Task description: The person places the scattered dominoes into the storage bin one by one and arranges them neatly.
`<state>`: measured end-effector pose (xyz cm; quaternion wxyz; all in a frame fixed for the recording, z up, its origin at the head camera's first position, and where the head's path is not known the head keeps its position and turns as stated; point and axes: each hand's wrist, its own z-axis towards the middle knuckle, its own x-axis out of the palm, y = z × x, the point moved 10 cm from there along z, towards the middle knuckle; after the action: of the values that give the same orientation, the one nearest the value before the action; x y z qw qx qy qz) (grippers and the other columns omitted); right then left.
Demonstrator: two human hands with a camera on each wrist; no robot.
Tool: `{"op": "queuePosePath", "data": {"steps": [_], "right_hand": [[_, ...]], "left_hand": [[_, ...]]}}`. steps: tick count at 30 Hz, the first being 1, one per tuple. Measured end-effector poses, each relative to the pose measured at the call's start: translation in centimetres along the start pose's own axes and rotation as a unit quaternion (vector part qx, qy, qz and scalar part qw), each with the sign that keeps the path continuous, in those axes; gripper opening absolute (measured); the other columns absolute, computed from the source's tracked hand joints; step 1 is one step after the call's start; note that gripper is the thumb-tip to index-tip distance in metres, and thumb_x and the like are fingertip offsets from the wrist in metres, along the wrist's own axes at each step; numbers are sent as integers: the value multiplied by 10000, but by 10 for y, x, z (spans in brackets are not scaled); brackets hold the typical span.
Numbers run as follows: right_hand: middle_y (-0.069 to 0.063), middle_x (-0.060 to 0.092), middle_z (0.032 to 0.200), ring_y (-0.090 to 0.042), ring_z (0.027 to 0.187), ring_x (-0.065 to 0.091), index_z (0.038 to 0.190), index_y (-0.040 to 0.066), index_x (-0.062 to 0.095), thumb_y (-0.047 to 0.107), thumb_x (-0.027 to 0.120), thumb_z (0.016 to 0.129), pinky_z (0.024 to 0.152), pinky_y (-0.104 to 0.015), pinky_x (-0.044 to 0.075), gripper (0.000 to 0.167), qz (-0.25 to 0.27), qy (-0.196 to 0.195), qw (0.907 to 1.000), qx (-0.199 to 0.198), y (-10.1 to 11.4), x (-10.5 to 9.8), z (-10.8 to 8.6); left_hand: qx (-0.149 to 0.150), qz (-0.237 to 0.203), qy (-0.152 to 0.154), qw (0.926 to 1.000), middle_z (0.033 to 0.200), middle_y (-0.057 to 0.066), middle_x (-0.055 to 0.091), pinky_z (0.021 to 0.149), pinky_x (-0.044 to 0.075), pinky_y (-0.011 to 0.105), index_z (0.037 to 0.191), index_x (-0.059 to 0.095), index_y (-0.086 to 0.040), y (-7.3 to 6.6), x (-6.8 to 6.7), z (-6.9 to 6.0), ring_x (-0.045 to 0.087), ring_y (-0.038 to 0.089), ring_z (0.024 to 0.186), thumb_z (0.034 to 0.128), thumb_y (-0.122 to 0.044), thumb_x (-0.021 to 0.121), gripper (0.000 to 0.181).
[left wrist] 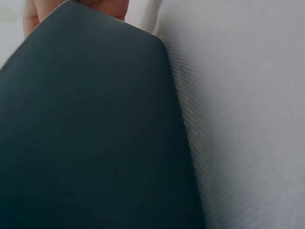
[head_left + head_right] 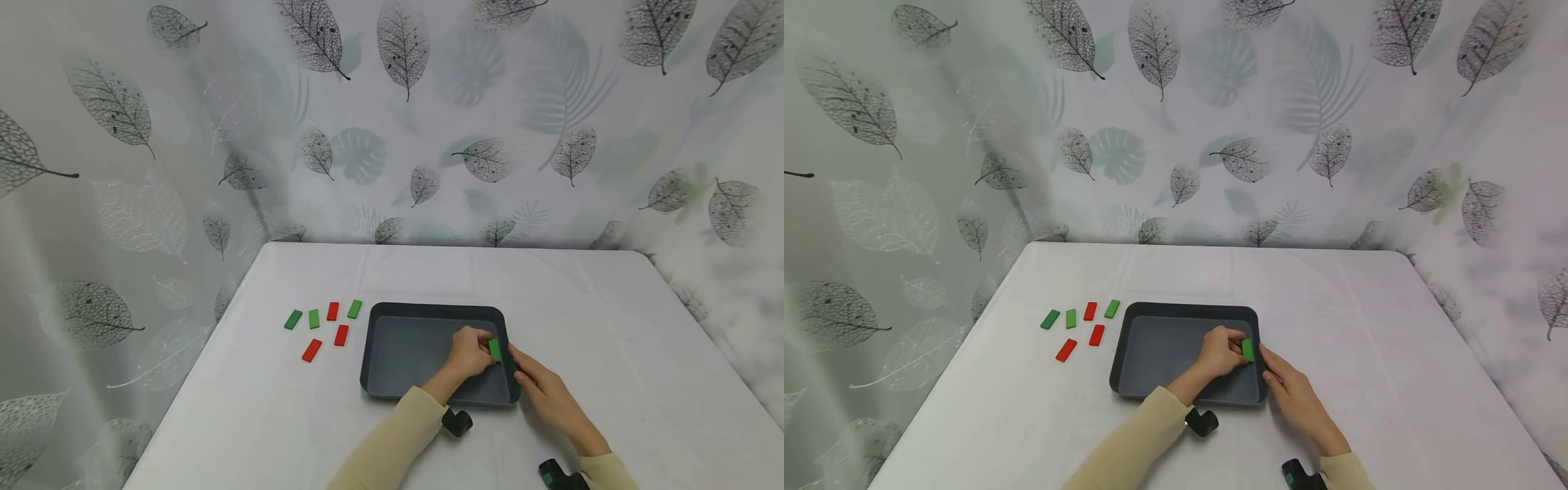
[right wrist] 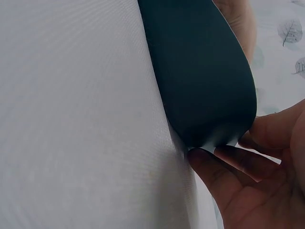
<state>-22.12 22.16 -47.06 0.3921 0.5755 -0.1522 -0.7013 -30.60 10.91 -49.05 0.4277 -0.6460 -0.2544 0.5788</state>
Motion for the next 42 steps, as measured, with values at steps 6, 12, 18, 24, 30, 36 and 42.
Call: {"op": "queuePosePath", "data": {"steps": [6,12,18,24,30,36,42], "right_hand": [[-265,514,1397,184,1236,266,1407,-66,460,22,547,970,937,47,219,454,2,-63,9999,-84,1,-1,1],[-276,506,1399,215,1228,244,1406,-72,456,15,545,969,939,47,220,455,52,-70,9999,-140,2,-2,1],[-266,517,1393,-153,1305,437,1403,-73,462,13,549,967,935,48,231,452,-20,-57,9998,-168,4,-1,1],[-272,522,1385,-6,1308,381,1394,-81,467,17,548,968,944,43,224,444,-20,-109,9997,-221,5,-2,1],[-292,511,1382,249,1238,225,1390,-88,467,5,548,963,963,43,198,444,49,-165,9995,-262,4,0,0],[-298,507,1383,248,1250,225,1385,-100,464,7,542,968,966,43,196,438,23,-168,9993,-341,6,-1,0],[-316,507,1370,247,1253,238,1376,-118,462,-22,544,957,963,40,207,437,61,-170,9988,-464,9,-3,1]], "left_hand": [[289,375,33,9989,755,44,721,630,440,100,1027,756,2,-4,2,0,558,-23,611,676,36,830,360],[645,714,167,9952,722,15,685,621,409,95,1011,761,-9,-10,4,0,515,-20,615,685,28,800,331],[609,949,224,9934,825,25,639,666,407,110,1092,732,-15,-8,5,-4,517,26,728,689,5,799,409],[664,1070,212,9918,978,71,622,656,424,134,1243,657,-34,-20,-21,-19,539,35,741,733,-72,816,536],[1158,877,-247,9891,1066,79,636,691,467,177,1223,669,-68,-30,-101,-45,627,136,824,766,-98,812,480],[939,421,-664,9925,1082,130,627,737,538,343,1186,675,-43,14,-203,-65,634,315,886,757,-55,813,451],[-335,716,-331,9963,1205,203,562,757,545,369,1297,598,-45,94,-265,-85,579,374,1039,786,-86,796,549]]}}
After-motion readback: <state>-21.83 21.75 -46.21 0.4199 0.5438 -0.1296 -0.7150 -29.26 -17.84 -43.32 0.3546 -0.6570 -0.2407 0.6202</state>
